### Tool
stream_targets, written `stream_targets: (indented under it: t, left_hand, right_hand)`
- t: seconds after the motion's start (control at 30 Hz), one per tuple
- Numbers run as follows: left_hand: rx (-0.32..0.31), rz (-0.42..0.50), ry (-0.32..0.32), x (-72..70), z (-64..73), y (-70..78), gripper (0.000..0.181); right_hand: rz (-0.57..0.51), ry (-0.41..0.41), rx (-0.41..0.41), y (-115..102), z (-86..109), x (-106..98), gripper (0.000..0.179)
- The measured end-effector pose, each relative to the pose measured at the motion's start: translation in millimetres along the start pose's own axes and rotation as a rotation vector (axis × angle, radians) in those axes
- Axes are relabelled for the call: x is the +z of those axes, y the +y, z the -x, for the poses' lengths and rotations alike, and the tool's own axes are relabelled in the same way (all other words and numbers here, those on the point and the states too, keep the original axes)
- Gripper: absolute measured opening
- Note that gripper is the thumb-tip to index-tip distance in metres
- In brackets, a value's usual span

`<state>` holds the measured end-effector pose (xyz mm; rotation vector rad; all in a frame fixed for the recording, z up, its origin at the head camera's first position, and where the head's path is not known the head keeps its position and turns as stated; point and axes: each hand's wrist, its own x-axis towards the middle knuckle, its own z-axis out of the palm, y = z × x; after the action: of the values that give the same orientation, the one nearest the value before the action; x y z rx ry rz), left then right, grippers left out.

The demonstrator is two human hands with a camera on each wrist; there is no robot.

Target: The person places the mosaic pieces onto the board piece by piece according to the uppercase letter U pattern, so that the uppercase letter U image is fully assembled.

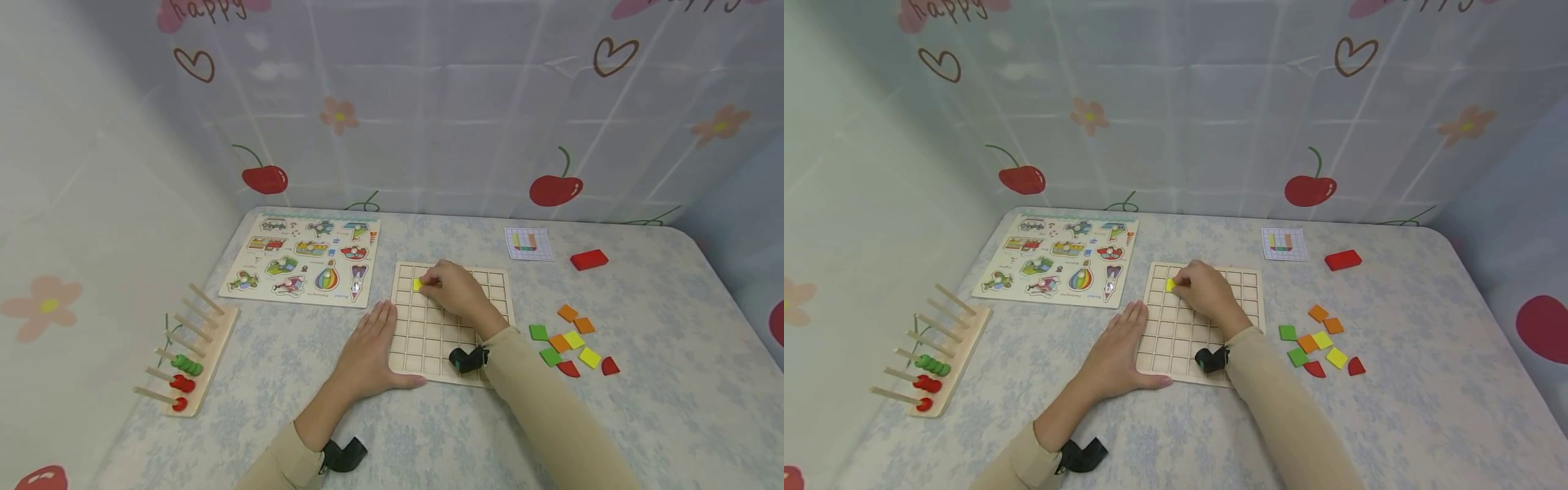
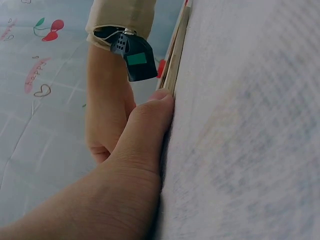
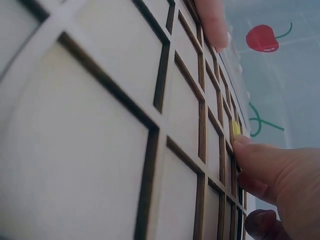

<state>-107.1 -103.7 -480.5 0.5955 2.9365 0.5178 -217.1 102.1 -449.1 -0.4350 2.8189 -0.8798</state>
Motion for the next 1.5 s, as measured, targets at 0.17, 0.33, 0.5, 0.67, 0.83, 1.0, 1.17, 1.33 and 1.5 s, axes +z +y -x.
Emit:
stream_targets:
  t: [0.17, 0.33, 0.5, 0.67, 0.83, 1.0, 1.17, 1.33, 1.5]
  left_hand:
    - [-0.003, -0.003, 0.004, 2.2, 0.1, -0.9, 0.138]
    - [-0.015, -0.005, 0.002, 3.7, -0.1, -2.1, 0.138]
    - [-0.019, 0.003, 0.002, 4.4, 0.0, -2.9, 0.138]
    - [-0.022, 0.011, -0.001, 5.0, 0.1, -3.5, 0.139]
    - [-0.023, 0.019, -0.002, 4.1, 1.2, -2.9, 0.139]
    - [-0.017, 0.029, -0.005, 2.0, 1.7, -1.3, 0.138]
    - [-0.015, 0.039, -0.013, 0.2, 0.9, 0.9, 0.138]
    - [-0.007, 0.034, -0.010, 0.7, 0.0, 0.6, 0.138]
    - [-0.008, 0.036, -0.011, 2.0, 0.0, 0.1, 0.138]
  right_hand:
    - [0.012, 0.006, -0.039, -2, 7.9, -6, 0.022]
    - [-0.057, 0.024, -0.083, 1, 26.0, -22, 0.024]
    - [-0.084, 0.037, -0.111, 17, 47.7, -40, 0.026]
    - [-0.057, 0.075, -0.093, 44, 74.4, -60, 0.027]
    - [-0.026, 0.100, -0.021, 73, 107.1, -78, 0.029]
    - [0.015, 0.140, 0.050, 98, 137.4, -90, 0.031]
    - [0.043, 0.172, 0.117, 120, 160.2, -96, 0.035]
    - [0.049, 0.189, 0.165, 135, 171.9, -97, 0.032]
    - [0.065, 0.198, 0.173, 138, 173.9, -97, 0.029]
